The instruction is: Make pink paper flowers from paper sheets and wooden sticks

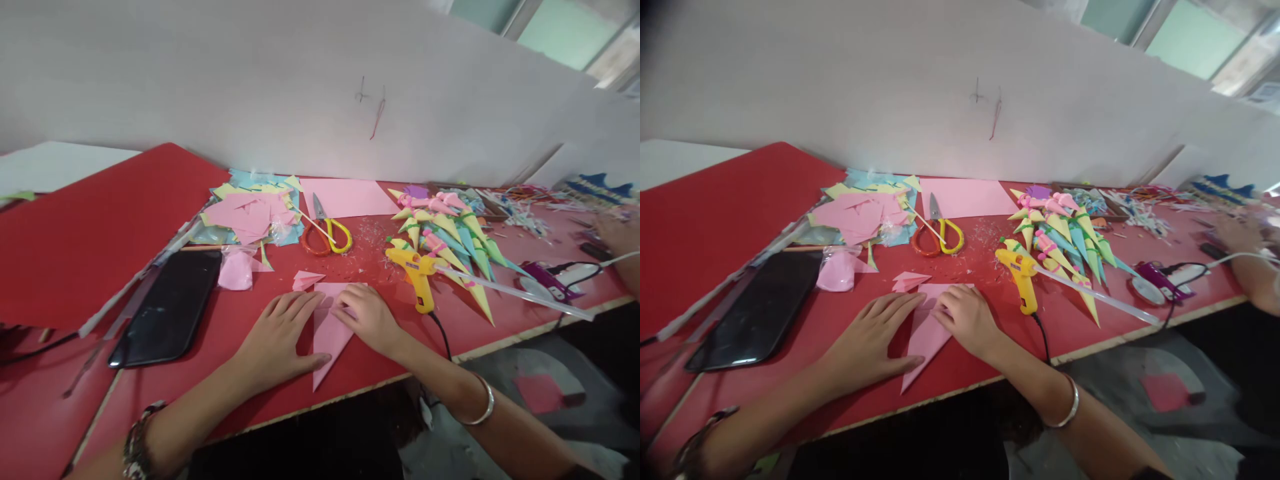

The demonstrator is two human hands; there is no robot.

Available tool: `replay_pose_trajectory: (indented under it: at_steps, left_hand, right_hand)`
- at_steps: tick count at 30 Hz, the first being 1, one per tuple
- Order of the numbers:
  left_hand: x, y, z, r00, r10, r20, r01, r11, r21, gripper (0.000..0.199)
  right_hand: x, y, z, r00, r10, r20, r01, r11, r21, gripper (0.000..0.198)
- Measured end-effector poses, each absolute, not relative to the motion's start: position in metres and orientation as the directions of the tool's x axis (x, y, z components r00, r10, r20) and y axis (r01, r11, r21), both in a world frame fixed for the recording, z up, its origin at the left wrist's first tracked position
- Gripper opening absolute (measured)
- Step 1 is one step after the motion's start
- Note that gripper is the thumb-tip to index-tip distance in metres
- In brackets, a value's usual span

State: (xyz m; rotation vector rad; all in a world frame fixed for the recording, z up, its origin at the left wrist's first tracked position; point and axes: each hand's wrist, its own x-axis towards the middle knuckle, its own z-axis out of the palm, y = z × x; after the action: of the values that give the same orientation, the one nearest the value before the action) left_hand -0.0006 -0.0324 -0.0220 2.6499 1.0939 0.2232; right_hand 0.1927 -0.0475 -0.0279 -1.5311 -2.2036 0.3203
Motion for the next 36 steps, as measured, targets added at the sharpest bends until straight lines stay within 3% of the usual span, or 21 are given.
replay_pose_trajectory:
  at_steps: [15,23,36]
  left_hand:
    - [-0.0003,-0.0313,-0.0225,0.701,0.711,0.059,0.658,-0.676,0.332,0.078]
    - [-0.0015,-0.0389,-0.0231,0.697,0.714,0.064,0.656,-0.671,0.345,0.075]
    - [0.0008,-0.0406,-0.0175,0.703,0.710,0.046,0.663,-0.677,0.319,0.071]
  right_hand:
    - [0.1906,-0.0457,-0.0298,-0.287,0.938,0.194,0.836,0.344,-0.427,0.015]
    - [0.1894,-0.0472,-0.0284,-0.303,0.934,0.188,0.872,0.351,-0.340,0.018]
    - [0.1901,-0.0479,-0.0279,-0.319,0.925,0.206,0.876,0.371,-0.310,0.018]
